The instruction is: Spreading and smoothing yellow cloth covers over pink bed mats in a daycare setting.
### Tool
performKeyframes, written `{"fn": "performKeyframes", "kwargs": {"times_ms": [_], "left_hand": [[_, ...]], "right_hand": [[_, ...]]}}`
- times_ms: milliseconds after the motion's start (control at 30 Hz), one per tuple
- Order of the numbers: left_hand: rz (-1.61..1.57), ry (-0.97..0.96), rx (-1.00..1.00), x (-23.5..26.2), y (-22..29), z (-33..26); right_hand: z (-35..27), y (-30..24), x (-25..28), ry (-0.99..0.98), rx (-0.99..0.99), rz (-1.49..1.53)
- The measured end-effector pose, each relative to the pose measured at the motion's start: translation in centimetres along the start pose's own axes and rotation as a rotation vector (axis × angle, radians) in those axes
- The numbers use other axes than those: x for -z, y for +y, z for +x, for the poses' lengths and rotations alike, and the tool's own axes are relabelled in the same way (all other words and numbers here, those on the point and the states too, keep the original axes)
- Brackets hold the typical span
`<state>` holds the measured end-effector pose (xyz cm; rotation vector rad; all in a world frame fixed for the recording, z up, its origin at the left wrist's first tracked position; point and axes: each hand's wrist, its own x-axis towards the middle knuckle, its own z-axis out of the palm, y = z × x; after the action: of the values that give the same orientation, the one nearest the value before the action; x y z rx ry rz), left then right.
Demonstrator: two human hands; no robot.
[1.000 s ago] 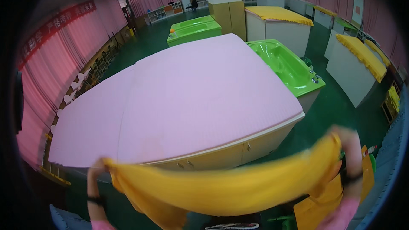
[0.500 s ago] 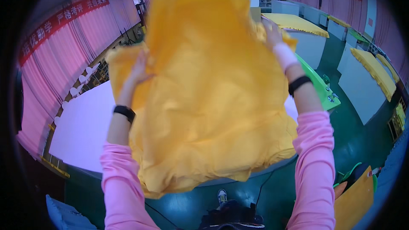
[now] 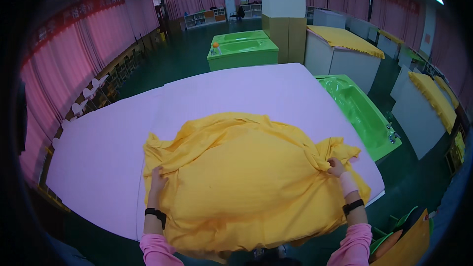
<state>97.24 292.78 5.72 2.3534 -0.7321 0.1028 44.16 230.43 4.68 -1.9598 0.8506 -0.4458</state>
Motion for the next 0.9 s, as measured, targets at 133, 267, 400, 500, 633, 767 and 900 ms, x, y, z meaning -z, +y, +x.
{"fn": "performKeyframes", "kwargs": {"times_ms": [133,267,400,500,633,767,900], "left_hand": [[0.118,0.228,0.224,2.8,1.2,0.4],[0.196,0.26,0.551,3.4,1.2,3.9],[-0.071,-0.132,0.68,4.4,-2.7,5.9],[-0.385,-0.761,0.774,3.8,1.9,11.1],[0.216,0.275,0.241,14.8,1.2,16.2],[-0.891,0.685,-0.309,22.1,11.4,29.3],[-0.37,0.528,-0.149,15.8,14.1,33.5]], "right_hand": [[1.9,-8.3,2.3,0.042,-0.156,-0.39],[7.2,-9.5,1.2,-0.019,-0.116,-0.526],[10.2,-6.2,-1.7,-0.302,0.125,-0.76],[11.2,-13.1,3.0,-1.108,-0.49,-0.494],[19.9,-23.2,8.4,-0.298,0.385,0.482],[36.3,-36.0,13.9,0.727,0.517,0.774],[39.5,-28.6,13.8,0.425,0.713,-0.194]]}}
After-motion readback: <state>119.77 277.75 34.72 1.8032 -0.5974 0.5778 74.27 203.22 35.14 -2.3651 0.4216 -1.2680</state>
